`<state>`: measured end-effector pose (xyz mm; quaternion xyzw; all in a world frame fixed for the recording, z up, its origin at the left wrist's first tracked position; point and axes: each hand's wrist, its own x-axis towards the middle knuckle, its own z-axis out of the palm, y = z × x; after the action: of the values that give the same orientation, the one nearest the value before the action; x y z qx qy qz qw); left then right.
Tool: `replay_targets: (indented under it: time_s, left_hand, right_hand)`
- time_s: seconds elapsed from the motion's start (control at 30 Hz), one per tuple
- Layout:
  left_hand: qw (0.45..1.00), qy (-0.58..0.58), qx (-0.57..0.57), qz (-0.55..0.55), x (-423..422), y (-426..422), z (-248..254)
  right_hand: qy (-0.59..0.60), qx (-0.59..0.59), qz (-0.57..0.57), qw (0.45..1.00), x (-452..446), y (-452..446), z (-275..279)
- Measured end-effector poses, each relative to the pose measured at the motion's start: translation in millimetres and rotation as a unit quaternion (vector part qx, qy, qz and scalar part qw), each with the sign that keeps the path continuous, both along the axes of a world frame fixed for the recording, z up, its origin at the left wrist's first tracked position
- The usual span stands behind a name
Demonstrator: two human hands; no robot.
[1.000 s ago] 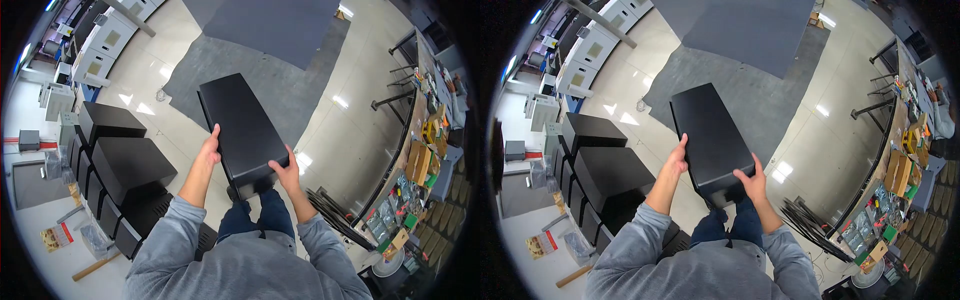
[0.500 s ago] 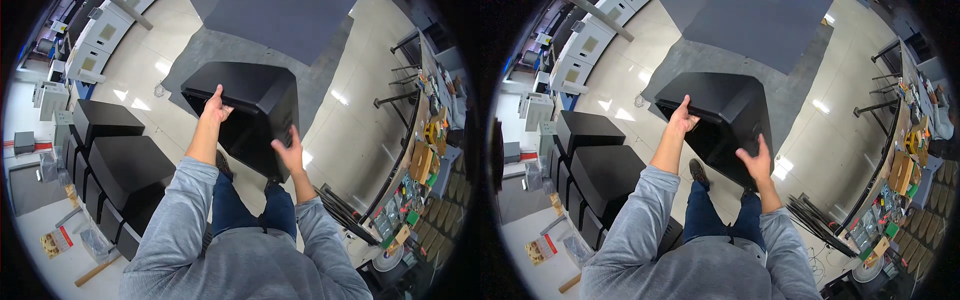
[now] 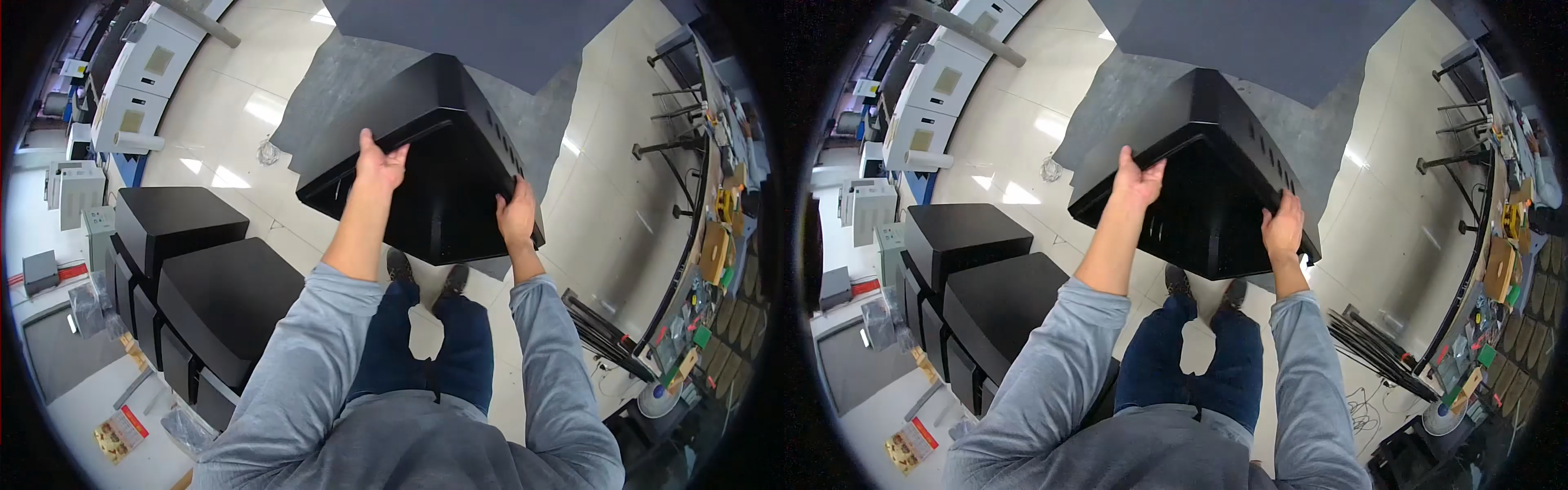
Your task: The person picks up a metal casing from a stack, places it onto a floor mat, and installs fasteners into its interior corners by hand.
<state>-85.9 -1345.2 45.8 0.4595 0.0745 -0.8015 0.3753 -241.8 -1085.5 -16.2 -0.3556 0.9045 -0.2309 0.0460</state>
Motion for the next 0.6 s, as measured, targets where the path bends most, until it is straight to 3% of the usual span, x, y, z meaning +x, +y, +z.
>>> replay_targets:
  time_s: [0.27,0.33,0.47,0.5,0.53,0.57,0.6]
  left_hand:
    - [0.999,-0.024,-0.027,0.031,68.8,-60.9,-55.3]
    - [0.995,0.064,-0.07,-0.036,93.9,-80.7,-76.8]
    - [0.986,0.012,-0.166,-0.03,103.8,-78.6,-81.7]
    - [0.975,-0.118,-0.186,-0.036,99.5,-54.1,-59.5]
    - [0.931,-0.288,-0.215,-0.066,111.2,-45.8,-83.6]
    - [0.834,-0.453,-0.286,-0.137,131.0,-30.5,-111.0]
    - [0.689,-0.649,-0.306,-0.097,156.0,-15.7,-179.9]
  right_hand:
    - [-0.019,0.046,0.027,0.998,23.0,-36.3,-6.5]
    - [0.015,0.014,0.034,0.999,25.9,-43.7,-24.3]
    - [0.001,-0.077,0.034,0.996,41.7,-68.4,-30.1]
    - [-0.01,-0.073,0.033,0.997,44.8,-77.3,-39.0]
    - [-0.006,-0.074,0.037,0.997,45.5,-88.1,-43.1]
    - [-0.004,-0.073,0.039,0.997,50.7,-96.1,-44.0]
    - [-0.001,-0.073,0.044,0.996,55.6,-103.1,-45.7]
